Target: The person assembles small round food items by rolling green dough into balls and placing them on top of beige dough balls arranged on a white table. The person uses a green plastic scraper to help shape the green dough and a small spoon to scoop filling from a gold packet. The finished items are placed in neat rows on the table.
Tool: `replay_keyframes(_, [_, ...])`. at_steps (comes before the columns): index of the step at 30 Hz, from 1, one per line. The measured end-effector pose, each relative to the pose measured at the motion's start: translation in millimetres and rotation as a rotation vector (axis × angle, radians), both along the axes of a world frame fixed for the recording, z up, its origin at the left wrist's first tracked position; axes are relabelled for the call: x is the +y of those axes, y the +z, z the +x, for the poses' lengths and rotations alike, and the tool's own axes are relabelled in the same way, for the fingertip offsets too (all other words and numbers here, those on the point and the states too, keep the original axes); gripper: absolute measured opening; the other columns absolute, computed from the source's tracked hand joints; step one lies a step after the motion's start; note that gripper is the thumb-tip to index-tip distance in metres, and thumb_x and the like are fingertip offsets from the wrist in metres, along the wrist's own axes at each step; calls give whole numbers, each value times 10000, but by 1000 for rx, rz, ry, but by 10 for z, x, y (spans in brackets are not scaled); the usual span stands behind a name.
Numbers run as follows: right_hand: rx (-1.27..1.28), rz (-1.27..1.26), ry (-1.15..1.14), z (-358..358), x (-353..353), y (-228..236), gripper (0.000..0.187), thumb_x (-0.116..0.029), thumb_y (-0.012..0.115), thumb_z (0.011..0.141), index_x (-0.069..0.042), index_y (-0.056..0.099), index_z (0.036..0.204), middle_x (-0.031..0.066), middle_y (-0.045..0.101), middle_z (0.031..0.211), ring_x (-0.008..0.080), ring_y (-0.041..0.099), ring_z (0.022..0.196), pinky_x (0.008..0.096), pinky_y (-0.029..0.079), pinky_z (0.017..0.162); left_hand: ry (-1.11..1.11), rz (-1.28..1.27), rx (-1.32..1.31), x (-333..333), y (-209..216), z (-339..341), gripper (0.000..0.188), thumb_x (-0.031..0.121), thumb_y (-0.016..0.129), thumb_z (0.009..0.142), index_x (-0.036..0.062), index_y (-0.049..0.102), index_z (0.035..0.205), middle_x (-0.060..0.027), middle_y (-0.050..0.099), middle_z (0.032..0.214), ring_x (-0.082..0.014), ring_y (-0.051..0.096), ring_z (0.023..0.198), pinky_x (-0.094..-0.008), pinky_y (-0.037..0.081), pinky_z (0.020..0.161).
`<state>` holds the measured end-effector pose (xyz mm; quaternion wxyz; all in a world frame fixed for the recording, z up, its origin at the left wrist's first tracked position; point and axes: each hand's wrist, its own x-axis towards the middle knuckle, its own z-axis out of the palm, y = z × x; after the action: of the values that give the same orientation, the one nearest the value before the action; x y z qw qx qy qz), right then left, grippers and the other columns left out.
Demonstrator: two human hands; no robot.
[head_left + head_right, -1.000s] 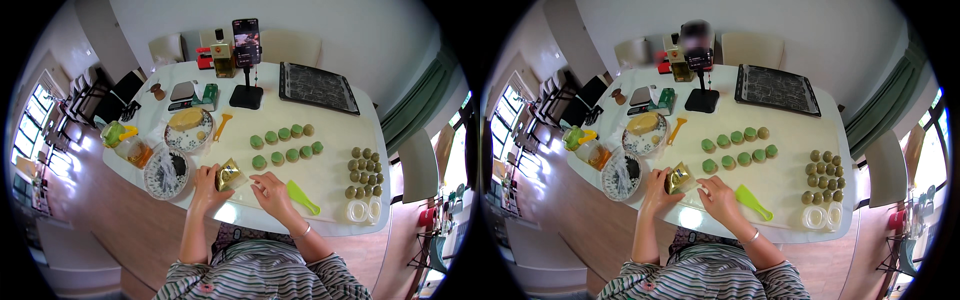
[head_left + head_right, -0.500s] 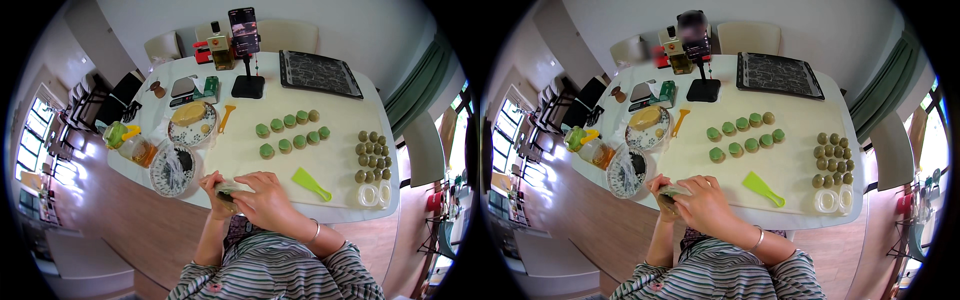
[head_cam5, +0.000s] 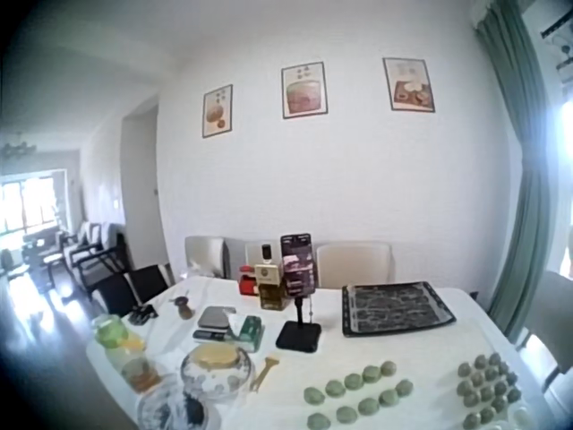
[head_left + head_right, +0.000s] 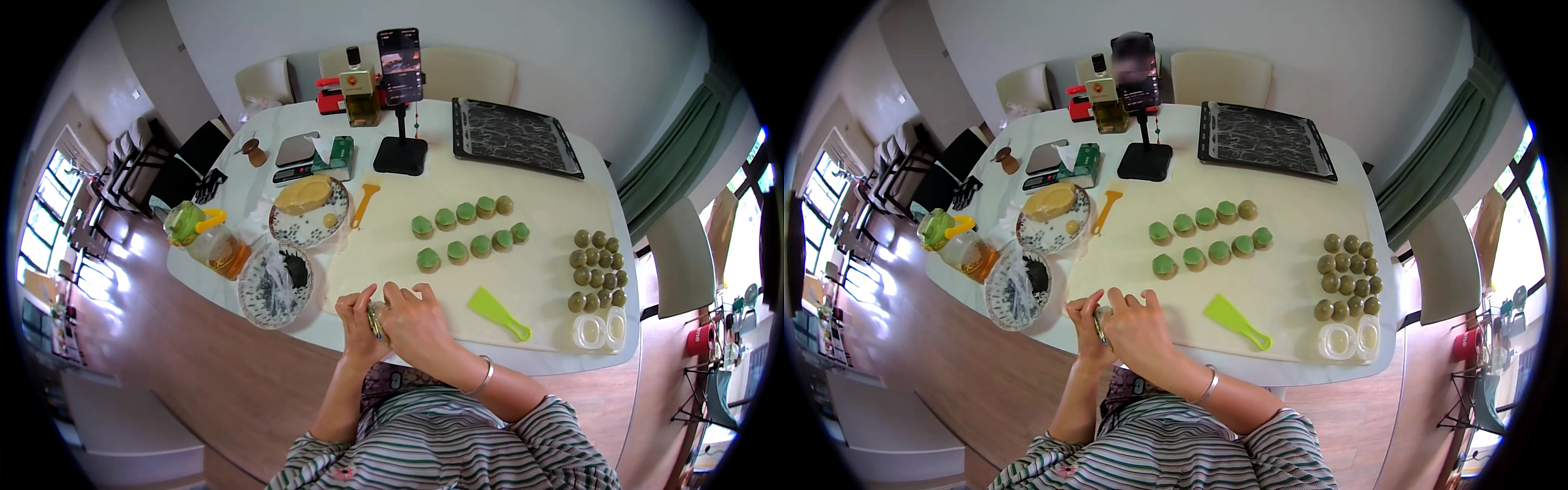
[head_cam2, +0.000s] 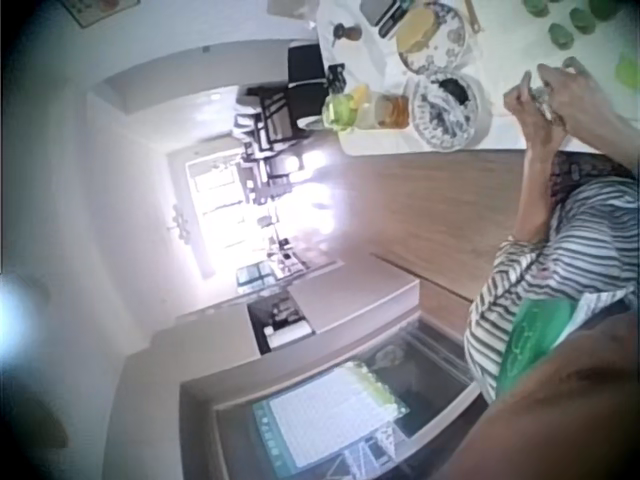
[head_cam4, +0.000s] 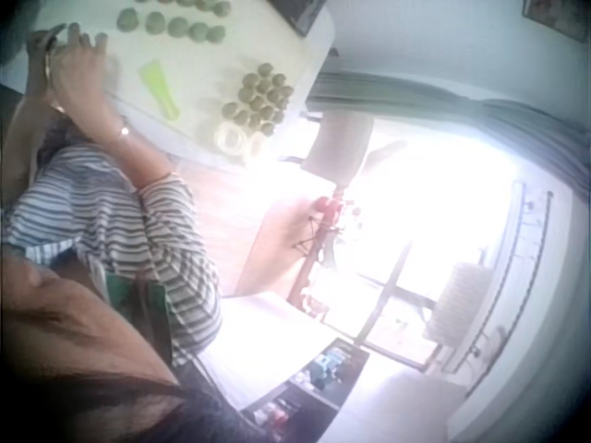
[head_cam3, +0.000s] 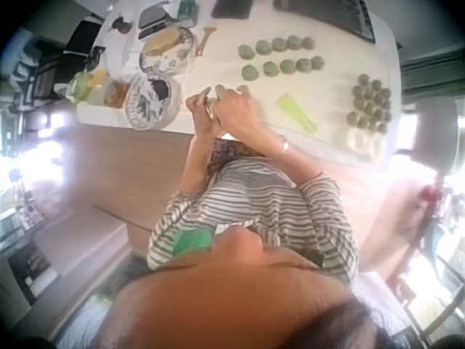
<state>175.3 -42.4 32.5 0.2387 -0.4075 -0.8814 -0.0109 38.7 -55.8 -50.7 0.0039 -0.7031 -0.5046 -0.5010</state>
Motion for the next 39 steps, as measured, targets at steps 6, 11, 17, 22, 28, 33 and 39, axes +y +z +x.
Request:
replay_keyframes(6, [248,-251,235,155,115,-34,118,-76,654,815,-58,688,926,96,606,1116,206,617,1037,413,460,904,-30,-47,92,-31,79,-73,914,139,860,580,39,456,1393,-165,427,1165,-337,440,1069,-435,413,913])
replay_keyframes(11, [1132,-1026,424,614,440,-100,140,-174,589,1007,-60,669,1021,47,631,1209,151,582,1083,326,478,914,106,-487,67,-16,367,-238,1074,159,875,579,28,330,1496,-177,428,1225,-368,449,1125,-468,399,971])
replay_keyframes(17, [1548,-1510,306,800,431,-236,266,-189,537,1048,18,653,1167,56,639,965,146,602,850,282,514,763,186,-726,284,312,180,-412,1138,299,854,608,-35,262,1521,-205,447,1234,-389,452,1197,-487,387,1011])
replay_keyframes(22, [1570,-1557,279,817,353,-246,272,-125,545,1035,56,629,1219,78,632,944,160,596,792,289,516,711,112,-594,127,360,219,-422,1130,217,836,586,-27,261,1527,-189,487,1152,-373,495,1106,-472,427,966])
replay_keyframes(28, [1542,-1409,239,757,190,-11,200,-23,595,982,58,668,1151,89,657,969,192,663,816,337,577,796,-92,-205,-127,193,142,-268,1183,89,834,504,-12,264,1536,-139,484,1068,-300,501,988,-402,445,889])
replay_keyframes(33, [1305,-1073,356,666,60,197,178,7,612,946,47,687,1103,132,675,1028,224,691,903,343,592,888,-170,-68,-218,120,45,-137,1232,139,896,508,-41,243,1538,-116,502,1022,-279,502,935,-386,449,845])
replay_keyframes(39, [413,-196,257,287,33,263,220,62,669,726,-1,704,934,93,663,964,243,677,897,310,543,739,-208,-65,-228,144,57,-46,1215,277,937,586,-49,248,1532,-130,505,1021,-280,491,931,-401,441,818])
